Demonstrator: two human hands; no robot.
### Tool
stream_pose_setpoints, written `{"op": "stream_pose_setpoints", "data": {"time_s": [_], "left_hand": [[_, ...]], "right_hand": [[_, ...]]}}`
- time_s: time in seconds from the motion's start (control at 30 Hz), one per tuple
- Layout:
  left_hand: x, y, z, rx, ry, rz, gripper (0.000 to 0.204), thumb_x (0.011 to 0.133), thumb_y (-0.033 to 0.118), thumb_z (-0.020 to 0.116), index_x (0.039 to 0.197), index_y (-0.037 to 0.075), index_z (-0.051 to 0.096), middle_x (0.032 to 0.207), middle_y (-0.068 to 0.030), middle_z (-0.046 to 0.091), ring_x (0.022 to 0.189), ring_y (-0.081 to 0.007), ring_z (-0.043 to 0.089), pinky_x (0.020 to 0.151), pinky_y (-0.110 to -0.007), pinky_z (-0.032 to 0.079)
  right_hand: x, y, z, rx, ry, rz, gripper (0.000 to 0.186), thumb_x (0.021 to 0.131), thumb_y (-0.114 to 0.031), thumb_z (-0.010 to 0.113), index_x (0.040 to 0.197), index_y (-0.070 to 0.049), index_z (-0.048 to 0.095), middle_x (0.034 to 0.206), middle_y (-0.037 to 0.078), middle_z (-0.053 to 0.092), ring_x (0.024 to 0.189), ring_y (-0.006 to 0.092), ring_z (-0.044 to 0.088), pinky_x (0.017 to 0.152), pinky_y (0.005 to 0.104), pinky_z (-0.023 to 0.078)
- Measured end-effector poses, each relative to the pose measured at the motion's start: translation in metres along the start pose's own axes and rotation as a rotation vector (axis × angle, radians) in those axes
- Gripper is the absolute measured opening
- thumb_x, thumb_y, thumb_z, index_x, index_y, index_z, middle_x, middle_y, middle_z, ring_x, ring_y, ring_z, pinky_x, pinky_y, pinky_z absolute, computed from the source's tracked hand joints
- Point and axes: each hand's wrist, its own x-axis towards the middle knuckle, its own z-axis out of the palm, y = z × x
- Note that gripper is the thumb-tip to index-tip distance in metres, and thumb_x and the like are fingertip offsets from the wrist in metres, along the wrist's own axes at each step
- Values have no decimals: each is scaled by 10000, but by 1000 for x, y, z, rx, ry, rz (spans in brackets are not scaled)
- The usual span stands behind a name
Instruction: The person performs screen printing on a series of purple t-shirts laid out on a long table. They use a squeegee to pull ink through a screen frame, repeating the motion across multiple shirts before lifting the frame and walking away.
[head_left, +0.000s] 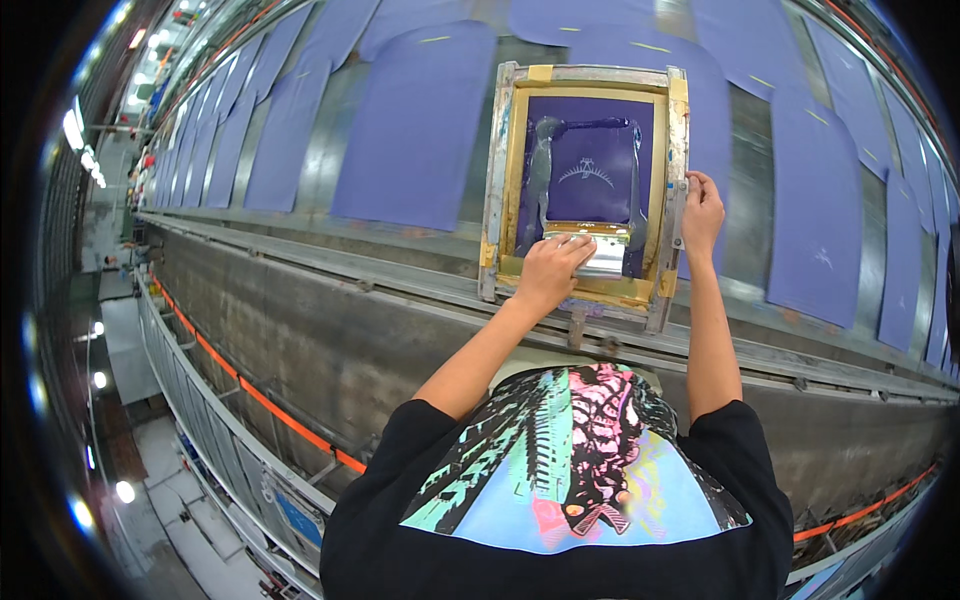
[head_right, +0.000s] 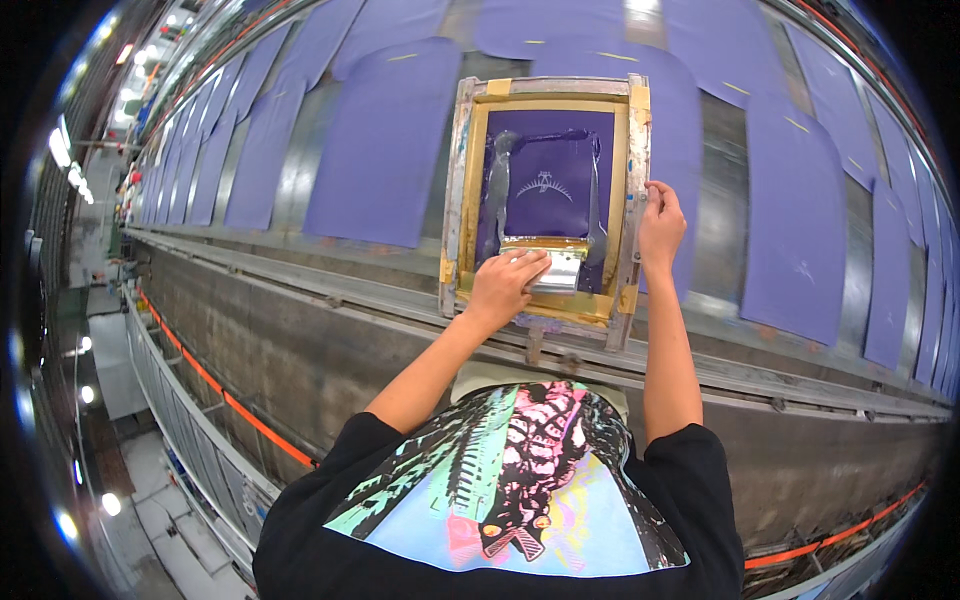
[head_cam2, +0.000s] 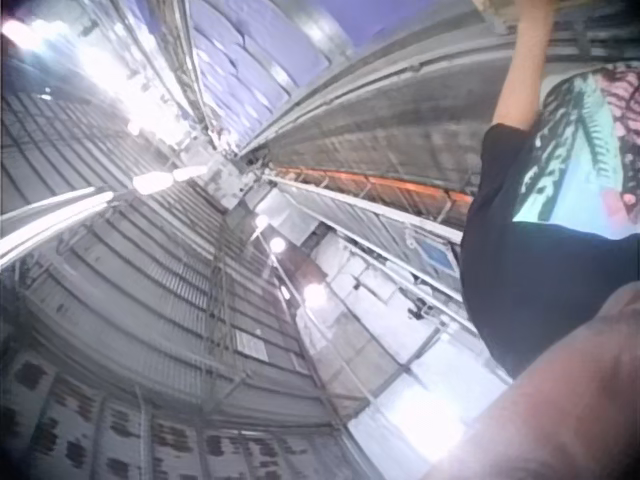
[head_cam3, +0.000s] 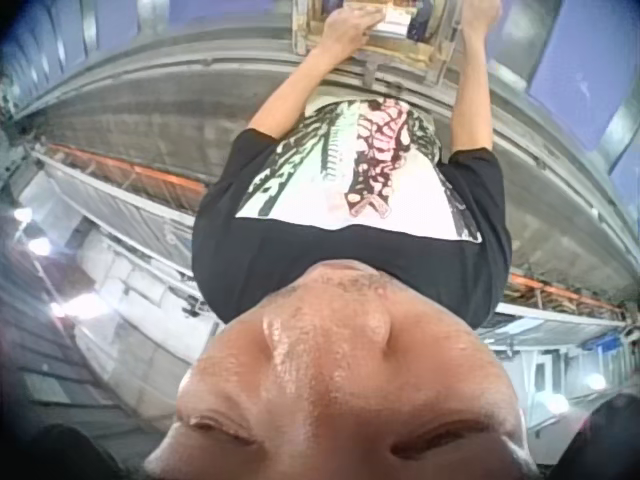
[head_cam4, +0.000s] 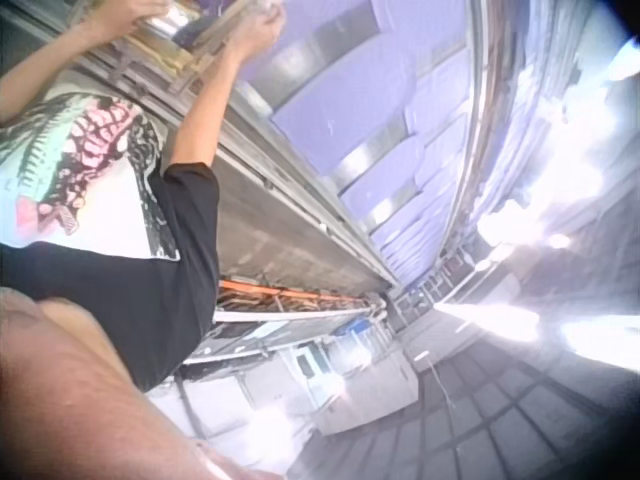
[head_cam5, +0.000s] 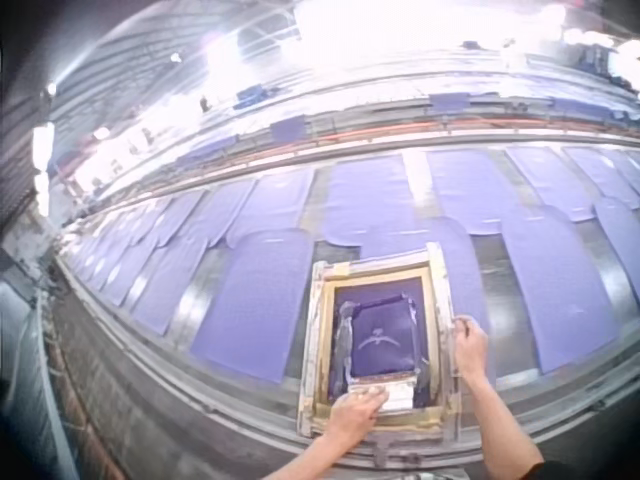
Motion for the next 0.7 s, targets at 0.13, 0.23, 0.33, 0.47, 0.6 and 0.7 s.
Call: {"op": "stream_pose_setpoints", "data": {"time_s": [0.13,0.23,0.33,0.47,0.6,0.7], "left_hand": [[-19,-10,-36,-23,-69,-85,645,709,52,785,1328,208,694,1380,22,686,1266,-254,627,1028,-425,494],[-3,-8,-27,-35,-18,-116,643,706,49,778,1320,224,707,1372,37,694,1257,-241,633,1008,-414,500],[-9,-29,-35,31,-27,-114,624,708,52,783,1304,227,720,1378,49,692,1255,-226,631,988,-402,502],[-33,-39,-24,91,-6,-160,586,719,54,786,1276,229,741,1374,55,697,1251,-222,637,984,-396,504],[-57,-40,-26,54,65,-140,566,730,57,784,1272,216,744,1359,29,710,1258,-237,635,1020,-426,485],[-76,-20,-25,58,8,-117,594,733,57,789,1302,217,724,1353,27,712,1271,-243,628,1051,-451,474]], "right_hand": [[-38,-20,18,14,-77,87,233,1059,-209,583,1120,-44,736,708,40,604,629,123,497,604,338,410],[-14,-18,18,53,-89,-18,216,1058,-195,583,1111,-47,731,678,25,552,611,111,452,582,331,378],[-22,-11,47,128,-56,11,215,1061,-187,575,1116,-45,726,666,53,546,607,120,463,581,338,391],[-40,-9,61,75,-87,-37,216,1067,-188,561,1123,-50,716,676,112,569,590,162,485,586,367,414],[-42,-12,64,57,-75,-17,222,1074,-198,545,1124,-58,711,685,141,600,577,201,521,599,390,431],[-34,-9,55,24,-63,-7,231,1076,-209,541,1120,-59,711,680,140,604,575,205,535,603,393,436]]}}
